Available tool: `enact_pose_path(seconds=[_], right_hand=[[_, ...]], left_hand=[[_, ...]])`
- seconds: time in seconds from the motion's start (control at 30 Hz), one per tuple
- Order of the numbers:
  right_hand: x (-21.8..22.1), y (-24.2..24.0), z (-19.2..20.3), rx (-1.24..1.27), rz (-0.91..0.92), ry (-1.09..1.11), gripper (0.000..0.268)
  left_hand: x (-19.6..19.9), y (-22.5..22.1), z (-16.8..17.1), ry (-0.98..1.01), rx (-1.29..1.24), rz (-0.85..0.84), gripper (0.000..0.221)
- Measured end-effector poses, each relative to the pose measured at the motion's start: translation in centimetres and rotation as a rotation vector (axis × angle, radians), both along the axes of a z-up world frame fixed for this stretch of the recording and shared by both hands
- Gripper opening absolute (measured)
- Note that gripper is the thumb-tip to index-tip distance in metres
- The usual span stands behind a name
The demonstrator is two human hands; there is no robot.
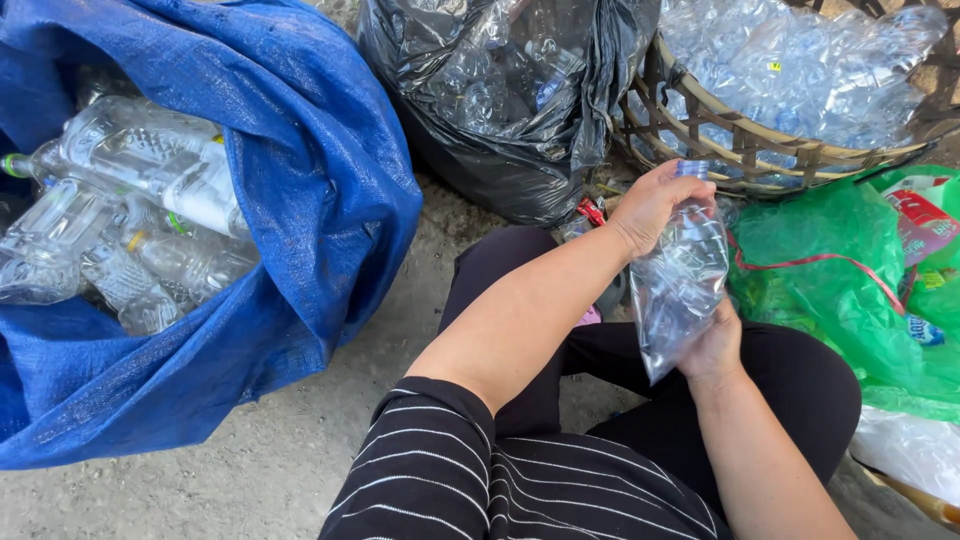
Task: Sorting plastic bottles from a large trash bag into different containers for recycling.
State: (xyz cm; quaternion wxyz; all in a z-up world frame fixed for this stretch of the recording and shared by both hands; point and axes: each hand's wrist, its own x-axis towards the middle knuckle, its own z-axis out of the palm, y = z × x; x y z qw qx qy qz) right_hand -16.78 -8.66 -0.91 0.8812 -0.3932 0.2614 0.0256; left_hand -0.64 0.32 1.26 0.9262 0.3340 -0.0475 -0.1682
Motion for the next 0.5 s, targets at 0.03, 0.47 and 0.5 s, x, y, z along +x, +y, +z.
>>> enact_pose_path(seconds=[0.03, 0.47, 0.5], right_hand=[[0.6, -1.1, -2.1, -0.156, -0.108, -0.03, 0.023], [0.9, -3.2, 0.3, -0.933, -0.172, -0.329, 0.021], [0.6, -2.9, 0.8, -0.944, -0.003, -0.353, 0.063]], left_hand=[[0.3, -0.2, -0.4, 0.007, 0.02, 0.02, 0.011], [2.0, 2.5, 0.5, 0.517, 0.507, 0.327, 0.033], [3.7, 1.7, -2.4, 0.539, 0.635, 0.359, 0.042]])
